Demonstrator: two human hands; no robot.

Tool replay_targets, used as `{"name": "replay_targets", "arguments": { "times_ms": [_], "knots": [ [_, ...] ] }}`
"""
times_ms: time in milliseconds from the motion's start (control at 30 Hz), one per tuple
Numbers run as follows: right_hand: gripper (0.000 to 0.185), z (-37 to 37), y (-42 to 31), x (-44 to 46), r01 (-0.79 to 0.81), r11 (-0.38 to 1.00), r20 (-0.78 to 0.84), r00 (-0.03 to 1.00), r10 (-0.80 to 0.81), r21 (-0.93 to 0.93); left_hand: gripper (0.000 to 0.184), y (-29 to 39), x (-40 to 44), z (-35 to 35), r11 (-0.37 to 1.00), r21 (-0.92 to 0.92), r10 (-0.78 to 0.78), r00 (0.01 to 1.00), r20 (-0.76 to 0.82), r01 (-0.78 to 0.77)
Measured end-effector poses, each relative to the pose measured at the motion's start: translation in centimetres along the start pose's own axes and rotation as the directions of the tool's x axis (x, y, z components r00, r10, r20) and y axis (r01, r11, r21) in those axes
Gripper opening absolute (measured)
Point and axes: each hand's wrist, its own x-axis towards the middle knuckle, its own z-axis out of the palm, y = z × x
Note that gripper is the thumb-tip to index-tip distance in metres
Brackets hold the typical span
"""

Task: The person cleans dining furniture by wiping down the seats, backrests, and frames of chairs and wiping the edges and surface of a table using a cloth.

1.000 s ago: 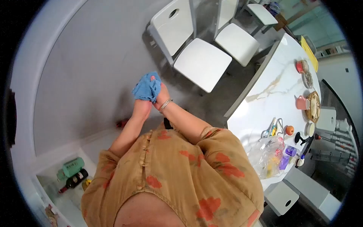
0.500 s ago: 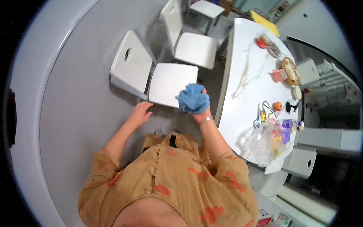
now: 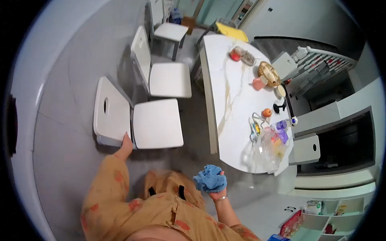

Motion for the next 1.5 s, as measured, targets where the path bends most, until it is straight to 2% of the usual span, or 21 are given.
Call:
{"name": "replay_targets", "arguments": {
  "times_ms": [33, 100, 167, 233, 300, 367, 400, 433, 467, 533, 633, 700, 800, 900, 1000, 1067, 1167, 1200, 1300, 1400, 1500],
  "knots": [
    [0.064, 0.0, 0.3, -0.7, -0.023, 1.000, -0.041, 0.999, 0.023, -0.001, 0.058, 0.5, -2.0, 2.6, 0.998, 0.062, 0.014, 0.997, -0.073, -0.009],
    [0.067, 0.4, 1.0, -1.0, -0.051, 0.990, 0.009, 0.999, 0.050, 0.132, 0.059, -1.5, 3.8, -3.8, 0.962, 0.252, 0.120, 0.992, -0.037, -0.107],
    [0.068, -0.8, 1.8, -1.3, -0.102, 0.984, -0.078, 0.990, 0.115, 0.147, 0.060, -2.2, 4.9, -6.1, 0.954, 0.272, 0.160, 0.982, -0.095, -0.129],
    [0.068, -2.0, 2.0, -1.5, -0.146, 0.983, -0.097, 0.983, 0.156, 0.110, 0.061, -3.0, 5.9, -8.1, 0.984, 0.130, 0.140, 0.977, -0.158, -0.120],
    [0.067, -2.6, 2.3, -1.6, -0.171, 0.976, -0.076, 0.980, 0.182, 0.135, 0.062, -3.8, 7.8, -9.9, 0.984, -0.158, 0.057, 0.981, -0.186, -0.088],
    [0.065, -3.5, 2.6, -2.0, -0.144, 0.983, -0.182, 0.970, 0.163, 0.114, 0.063, -4.5, 10.3, -13.0, 0.853, -0.521, -0.072, 0.985, -0.158, -0.021],
    [0.065, -4.1, 2.8, -1.9, -0.134, 0.985, -0.205, 0.967, 0.155, 0.110, 0.064, -4.8, 11.5, -15.1, 0.650, -0.760, -0.132, 0.982, -0.134, -0.016],
    [0.064, -5.0, 3.0, -1.8, -0.133, 0.987, -0.229, 0.962, 0.151, 0.092, 0.062, -4.8, 11.8, -16.4, 0.097, -0.987, -0.164, 0.976, -0.141, -0.126],
    [0.064, -5.5, 3.0, -2.0, -0.130, 0.988, -0.251, 0.957, 0.146, 0.077, 0.060, -4.7, 11.7, -16.8, -0.483, -0.847, -0.197, 0.970, -0.142, -0.222],
    [0.064, -5.8, 2.9, -2.1, -0.128, 0.988, -0.273, 0.951, 0.147, 0.086, 0.058, -5.7, 11.6, -15.9, -0.878, -0.390, -0.245, 0.960, -0.134, -0.278],
    [0.064, -5.7, 3.0, -1.7, -0.136, 0.985, -0.312, 0.936, 0.163, 0.105, 0.041, -6.4, 10.9, -14.9, -0.964, -0.252, -0.072, 0.995, -0.070, -0.087],
    [0.065, -5.1, 3.0, -1.7, -0.132, 0.984, -0.347, 0.923, 0.167, 0.122, 0.038, -6.4, 11.5, -15.9, -0.954, -0.264, -0.132, 0.989, -0.060, -0.143],
    [0.066, -5.2, 2.9, -2.0, -0.135, 0.978, -0.271, 0.947, 0.175, 0.161, 0.034, -6.3, 10.5, -17.0, -0.921, -0.294, -0.251, 0.967, -0.052, -0.255],
    [0.065, -5.3, 2.8, -1.8, -0.146, 0.981, -0.278, 0.944, 0.176, 0.128, 0.034, -5.9, 8.1, -12.9, -0.914, -0.268, -0.297, 0.952, -0.074, -0.306],
    [0.065, -5.9, 2.6, -1.6, -0.158, 0.979, -0.273, 0.944, 0.188, 0.128, 0.030, -8.9, 7.7, -14.4, -0.948, -0.209, -0.244, 0.970, -0.005, -0.240],
    [0.065, -6.6, 2.3, -1.4, -0.181, 0.976, -0.270, 0.940, 0.209, 0.125, 0.024, -11.7, 5.5, -14.4, -0.965, -0.240, -0.153, 0.969, 0.192, -0.104],
    [0.066, -7.7, 1.5, -2.2, -0.207, 0.967, -0.215, 0.948, 0.236, 0.150, 0.020, -14.2, 0.9, -13.6, -0.971, -0.234, -0.107, 0.974, 0.197, -0.059],
    [0.066, -8.0, 1.0, -2.3, -0.228, 0.968, -0.169, 0.955, 0.243, 0.106, 0.020, -14.3, 0.8, -14.3, -0.968, -0.187, -0.186, 0.978, 0.092, -0.166],
    [0.066, -8.9, -1.1, -3.3, -0.269, 0.960, -0.097, 0.956, 0.276, 0.073, 0.018, -15.7, -3.7, -15.8, -0.982, -0.121, -0.153, 0.986, 0.061, -0.144],
    [0.065, -10.6, -3.8, -4.4, -0.337, 0.941, -0.004, 0.941, 0.338, 0.032, 0.019, -17.2, -8.6, -18.2, -0.983, -0.163, -0.078, 0.997, -0.023, -0.081],
    [0.064, -12.0, -7.9, -4.7, -0.435, 0.900, -0.065, 0.899, 0.433, -0.021, 0.014, -18.5, -14.2, -18.8, -0.984, -0.093, -0.131, 0.969, -0.208, -0.153]
  ]
}}
